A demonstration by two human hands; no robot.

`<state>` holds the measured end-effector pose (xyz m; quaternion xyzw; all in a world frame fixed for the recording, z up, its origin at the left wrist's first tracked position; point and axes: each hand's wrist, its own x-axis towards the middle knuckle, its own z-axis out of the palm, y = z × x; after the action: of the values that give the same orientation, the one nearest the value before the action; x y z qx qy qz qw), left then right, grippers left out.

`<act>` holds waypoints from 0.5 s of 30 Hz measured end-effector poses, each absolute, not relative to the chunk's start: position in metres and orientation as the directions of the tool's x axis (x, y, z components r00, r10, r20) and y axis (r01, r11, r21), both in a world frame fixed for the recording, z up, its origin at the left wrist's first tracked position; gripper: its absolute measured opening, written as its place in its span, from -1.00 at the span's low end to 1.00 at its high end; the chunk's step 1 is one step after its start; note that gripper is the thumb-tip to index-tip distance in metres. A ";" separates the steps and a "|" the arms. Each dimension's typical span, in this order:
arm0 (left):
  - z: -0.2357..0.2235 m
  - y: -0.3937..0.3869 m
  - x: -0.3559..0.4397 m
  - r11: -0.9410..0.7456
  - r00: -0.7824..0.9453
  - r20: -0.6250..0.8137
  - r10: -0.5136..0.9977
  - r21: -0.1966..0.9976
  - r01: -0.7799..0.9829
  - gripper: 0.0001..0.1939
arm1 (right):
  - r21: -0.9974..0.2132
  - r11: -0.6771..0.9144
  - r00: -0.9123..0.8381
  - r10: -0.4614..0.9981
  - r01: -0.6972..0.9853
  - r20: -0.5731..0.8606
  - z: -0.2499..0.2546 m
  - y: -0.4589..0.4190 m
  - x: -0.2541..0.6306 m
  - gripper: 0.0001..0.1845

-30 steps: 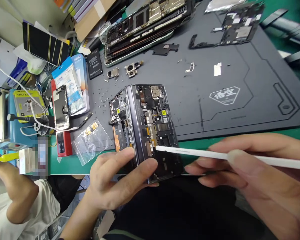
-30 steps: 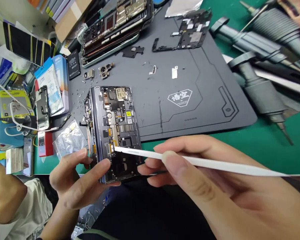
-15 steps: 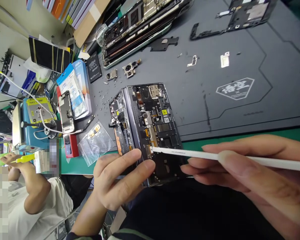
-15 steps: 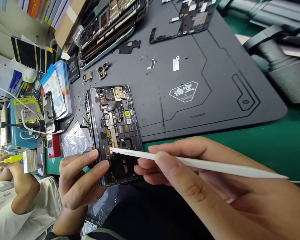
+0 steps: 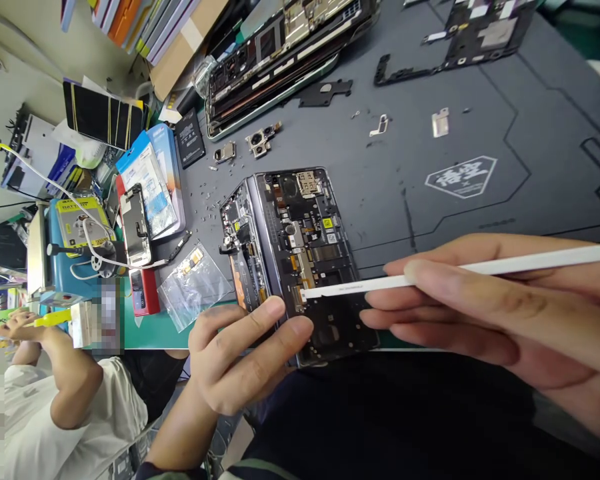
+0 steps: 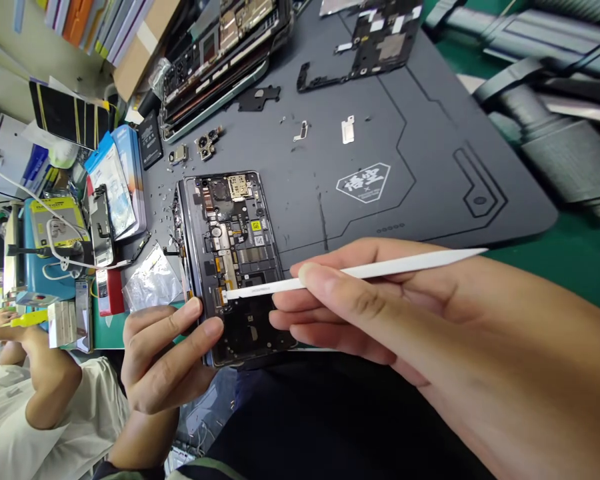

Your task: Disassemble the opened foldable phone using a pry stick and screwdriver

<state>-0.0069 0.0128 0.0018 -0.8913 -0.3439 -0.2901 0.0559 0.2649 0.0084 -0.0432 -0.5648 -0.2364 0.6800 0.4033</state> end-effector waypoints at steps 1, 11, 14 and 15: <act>0.001 0.012 -0.007 -0.750 0.594 0.556 0.582 0.085 0.656 -0.75 | -0.765 -0.565 -0.049 0.813 -0.309 -0.580 -0.041 0.010 0.262 -0.54; 0.000 0.010 -0.011 -0.733 0.595 0.549 0.587 0.047 0.679 -0.69 | -0.740 -0.575 -0.017 0.793 -0.348 -0.608 -0.039 0.007 0.253 -0.55; 0.000 0.010 -0.010 -0.741 0.601 0.546 0.583 0.055 0.669 -0.70 | -0.854 -0.490 0.078 0.858 -0.175 -0.508 -0.039 0.011 0.251 -0.44; 0.001 0.010 -0.010 -0.741 0.602 0.543 0.585 0.057 0.669 -0.70 | -0.883 -0.457 0.109 0.878 -0.104 -0.467 -0.038 0.013 0.250 -0.40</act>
<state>-0.0101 0.0102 0.0005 -0.8918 -0.3515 -0.2745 0.0763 0.2502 0.0130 -0.0378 -0.6175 -0.3132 0.5893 0.4163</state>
